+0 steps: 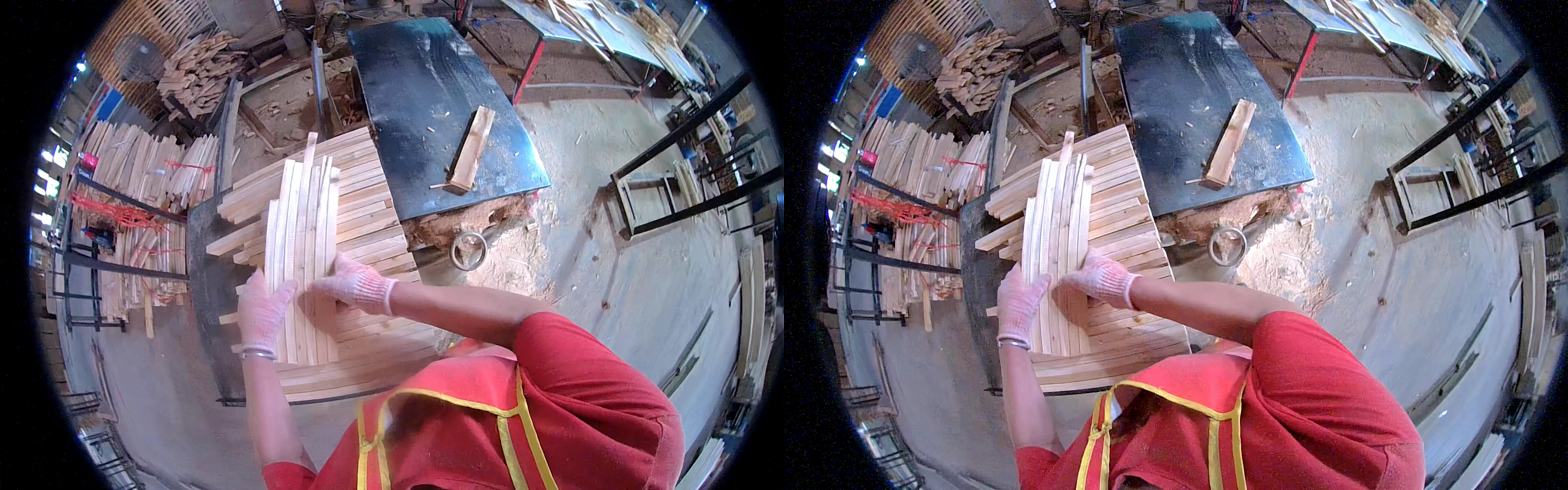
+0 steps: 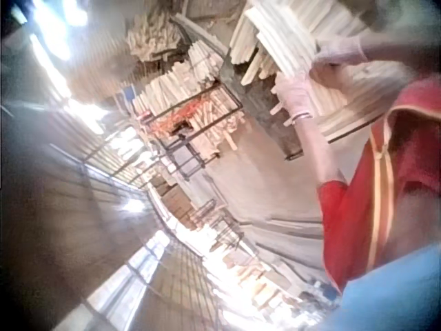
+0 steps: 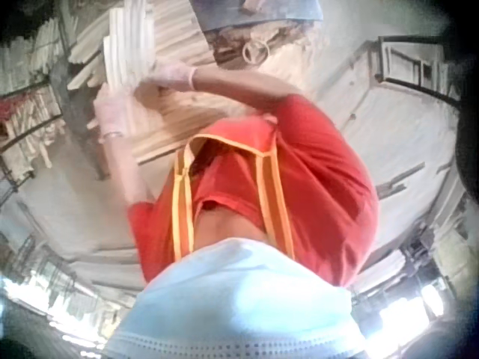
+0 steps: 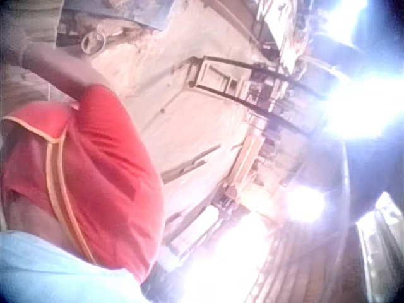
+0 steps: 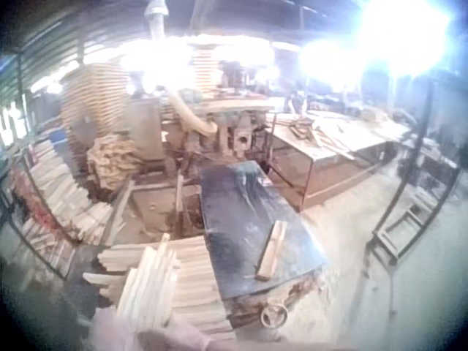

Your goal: The person picks up stacks of light-colored wooden planks from a metal table and moves them to a nearby pile. They handle the planks by hand, lifting them in groups and placing them onto an accumulating stack on the floor.

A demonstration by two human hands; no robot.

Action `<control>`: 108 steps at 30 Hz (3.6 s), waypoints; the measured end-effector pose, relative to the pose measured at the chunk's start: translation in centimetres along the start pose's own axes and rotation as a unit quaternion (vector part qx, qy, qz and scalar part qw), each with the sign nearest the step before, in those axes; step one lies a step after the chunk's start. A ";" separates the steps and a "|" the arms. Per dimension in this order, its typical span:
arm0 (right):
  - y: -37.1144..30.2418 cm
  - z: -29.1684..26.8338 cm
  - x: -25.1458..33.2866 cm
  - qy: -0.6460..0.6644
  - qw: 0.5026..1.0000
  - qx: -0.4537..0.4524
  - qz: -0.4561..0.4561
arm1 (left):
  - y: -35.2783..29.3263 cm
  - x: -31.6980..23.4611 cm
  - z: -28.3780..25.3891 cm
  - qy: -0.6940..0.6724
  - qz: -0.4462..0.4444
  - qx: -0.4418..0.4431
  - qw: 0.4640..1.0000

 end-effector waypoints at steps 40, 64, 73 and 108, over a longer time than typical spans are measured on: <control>-14.9 -41.2 -12.3 0.009 0.966 -0.217 -0.142 | -14.7 -16.3 18.1 0.048 0.124 -0.045 0.990; -17.1 16.1 -19.0 0.256 0.901 0.284 0.204 | -32.1 10.8 -9.5 0.004 0.095 -0.219 0.971; -13.4 14.0 -16.0 0.136 0.967 0.113 0.185 | -22.4 8.2 -13.2 0.050 0.202 -0.116 0.971; -18.7 14.3 -15.0 0.057 0.849 -0.435 0.293 | 27.8 -3.1 1.9 0.207 0.271 0.137 0.930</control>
Point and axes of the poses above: each hand's wrist, its own y-axis towards the middle knuckle, its own z-axis out of the palm, x = y × z, the point moved 10 cm from there along y, towards the middle knuckle, and after that the axes turned 13 degrees about -y, right-handed, at the moved point
